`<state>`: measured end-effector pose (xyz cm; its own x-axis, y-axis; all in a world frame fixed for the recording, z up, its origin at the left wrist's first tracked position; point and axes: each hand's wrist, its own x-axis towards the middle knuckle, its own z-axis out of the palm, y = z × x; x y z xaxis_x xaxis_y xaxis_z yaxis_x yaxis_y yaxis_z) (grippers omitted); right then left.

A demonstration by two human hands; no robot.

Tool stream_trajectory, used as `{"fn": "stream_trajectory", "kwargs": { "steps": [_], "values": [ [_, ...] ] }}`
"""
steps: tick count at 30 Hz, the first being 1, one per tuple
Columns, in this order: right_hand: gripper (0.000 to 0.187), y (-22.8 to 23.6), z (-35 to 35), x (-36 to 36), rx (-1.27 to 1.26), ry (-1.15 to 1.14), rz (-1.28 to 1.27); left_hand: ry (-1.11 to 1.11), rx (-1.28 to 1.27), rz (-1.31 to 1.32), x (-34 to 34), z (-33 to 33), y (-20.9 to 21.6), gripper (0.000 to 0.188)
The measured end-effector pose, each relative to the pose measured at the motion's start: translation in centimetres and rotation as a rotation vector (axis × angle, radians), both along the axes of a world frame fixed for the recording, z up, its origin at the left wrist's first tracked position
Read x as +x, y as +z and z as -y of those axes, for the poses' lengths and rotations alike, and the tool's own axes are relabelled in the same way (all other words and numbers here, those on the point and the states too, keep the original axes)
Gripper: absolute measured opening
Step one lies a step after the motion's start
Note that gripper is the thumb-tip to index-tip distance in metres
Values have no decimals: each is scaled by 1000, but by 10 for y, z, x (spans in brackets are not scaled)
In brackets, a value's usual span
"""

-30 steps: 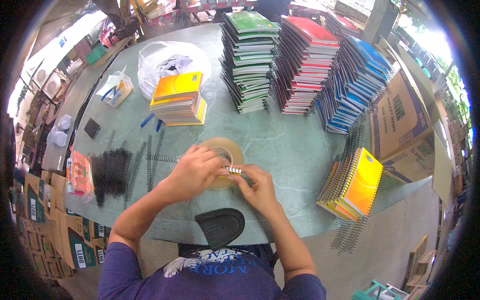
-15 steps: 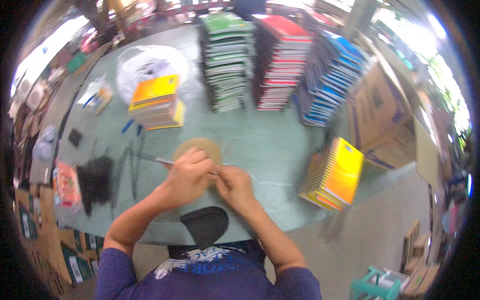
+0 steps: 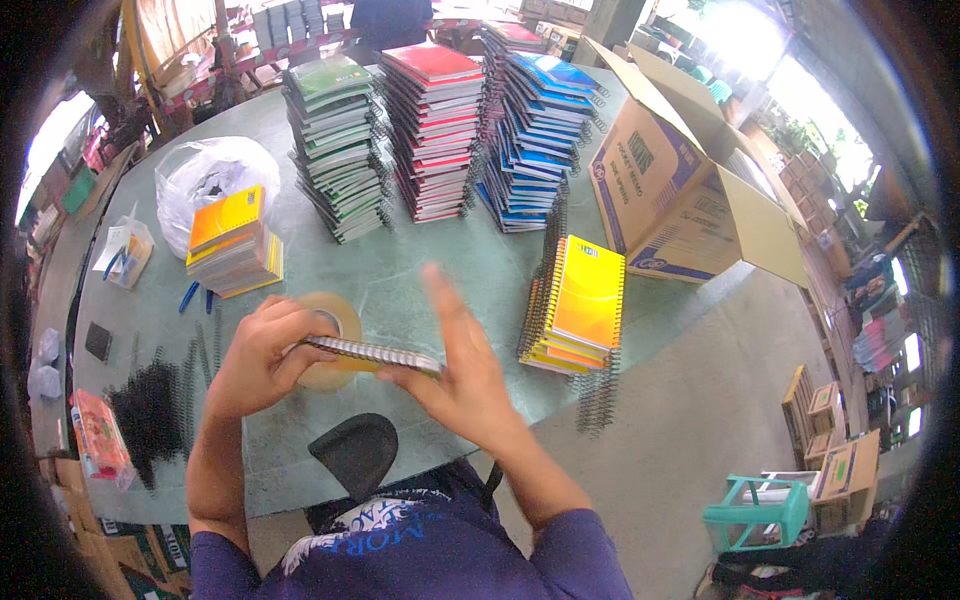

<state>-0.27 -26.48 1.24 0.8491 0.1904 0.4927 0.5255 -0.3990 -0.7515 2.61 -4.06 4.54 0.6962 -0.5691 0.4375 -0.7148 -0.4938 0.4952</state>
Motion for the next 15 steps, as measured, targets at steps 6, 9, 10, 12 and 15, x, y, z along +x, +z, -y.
{"fn": "stream_trajectory", "kwargs": {
  "steps": [6, 9, 10, 12, 15],
  "values": [
    [60, 69, 87, -41, -207, -360, 247, 118, -186, 367, -2, 64, 32, 43],
    [58, 64, 119, -19, -668, -552, 231, 10, -208, 282, -1, 66, 21, 45],
    [57, 50, 132, -11, -796, -562, 136, -45, -218, 257, -6, 68, 16, 44],
    [53, 30, 148, -8, -816, -422, -191, -144, -225, 181, -15, 68, 11, 43],
    [53, 18, 151, -10, -862, -435, -218, -281, -290, 14, -35, 71, 17, 33]
  ]
}}
